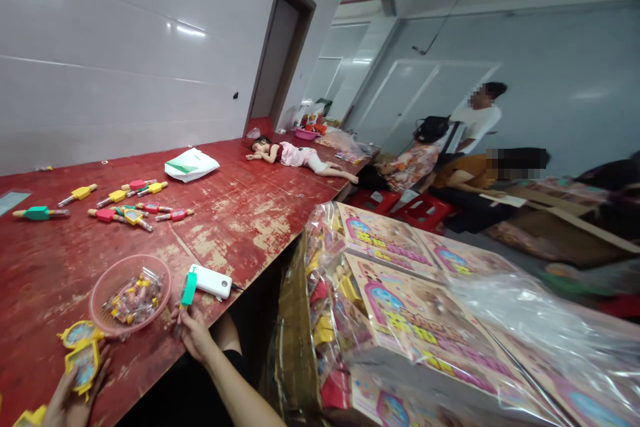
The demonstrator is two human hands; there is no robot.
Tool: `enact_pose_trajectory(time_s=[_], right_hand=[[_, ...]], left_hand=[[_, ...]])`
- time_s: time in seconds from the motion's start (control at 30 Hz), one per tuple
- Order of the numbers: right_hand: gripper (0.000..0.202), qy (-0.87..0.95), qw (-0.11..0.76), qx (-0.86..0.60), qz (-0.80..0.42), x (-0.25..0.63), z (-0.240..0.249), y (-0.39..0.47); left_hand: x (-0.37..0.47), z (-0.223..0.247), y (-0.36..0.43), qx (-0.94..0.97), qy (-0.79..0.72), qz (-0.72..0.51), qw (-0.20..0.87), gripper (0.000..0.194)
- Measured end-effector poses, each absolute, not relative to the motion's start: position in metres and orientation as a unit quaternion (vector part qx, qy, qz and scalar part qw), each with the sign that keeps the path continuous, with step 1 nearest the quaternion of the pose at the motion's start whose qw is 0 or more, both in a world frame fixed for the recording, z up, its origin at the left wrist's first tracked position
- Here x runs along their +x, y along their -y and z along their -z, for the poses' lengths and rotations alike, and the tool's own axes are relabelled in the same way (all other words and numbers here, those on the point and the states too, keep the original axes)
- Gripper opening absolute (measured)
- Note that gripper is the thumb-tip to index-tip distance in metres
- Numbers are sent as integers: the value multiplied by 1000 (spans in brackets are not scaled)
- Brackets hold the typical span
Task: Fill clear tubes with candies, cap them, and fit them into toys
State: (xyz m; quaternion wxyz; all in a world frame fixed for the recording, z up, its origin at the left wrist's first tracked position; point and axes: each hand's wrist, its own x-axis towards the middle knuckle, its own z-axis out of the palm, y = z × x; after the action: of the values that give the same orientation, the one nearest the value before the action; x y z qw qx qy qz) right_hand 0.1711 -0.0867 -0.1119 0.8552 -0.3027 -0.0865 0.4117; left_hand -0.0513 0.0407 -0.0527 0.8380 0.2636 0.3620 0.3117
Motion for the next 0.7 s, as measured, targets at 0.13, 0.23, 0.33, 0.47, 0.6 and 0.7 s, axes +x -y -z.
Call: enact_pose_trajectory(time_s=[0.13,0.23,0.33,0.47,0.6,0.7], right_hand=[[50,76,863,-305,-396,169,113,85],[52,70,866,-306,-388,169,113,84],[52,66,865,-308,-391,169,114,84],[52,67,861,-312,-395,169,113,85],[53,68,860,-319,-392,168,114,85],[53,69,861,-324,-386,167,115,83]], left_hand=[[-54,59,-49,224,-391,-286,845,68],[-56,60,-53,208,-392,-281,851,69],[-55,54,-51,211,-387,-283,852,69],[-49,37,-39,204,-411,-290,840,68],[-45,30,-33,208,-416,-298,833,67],[-46,35,-34,211,-407,-299,837,69]])
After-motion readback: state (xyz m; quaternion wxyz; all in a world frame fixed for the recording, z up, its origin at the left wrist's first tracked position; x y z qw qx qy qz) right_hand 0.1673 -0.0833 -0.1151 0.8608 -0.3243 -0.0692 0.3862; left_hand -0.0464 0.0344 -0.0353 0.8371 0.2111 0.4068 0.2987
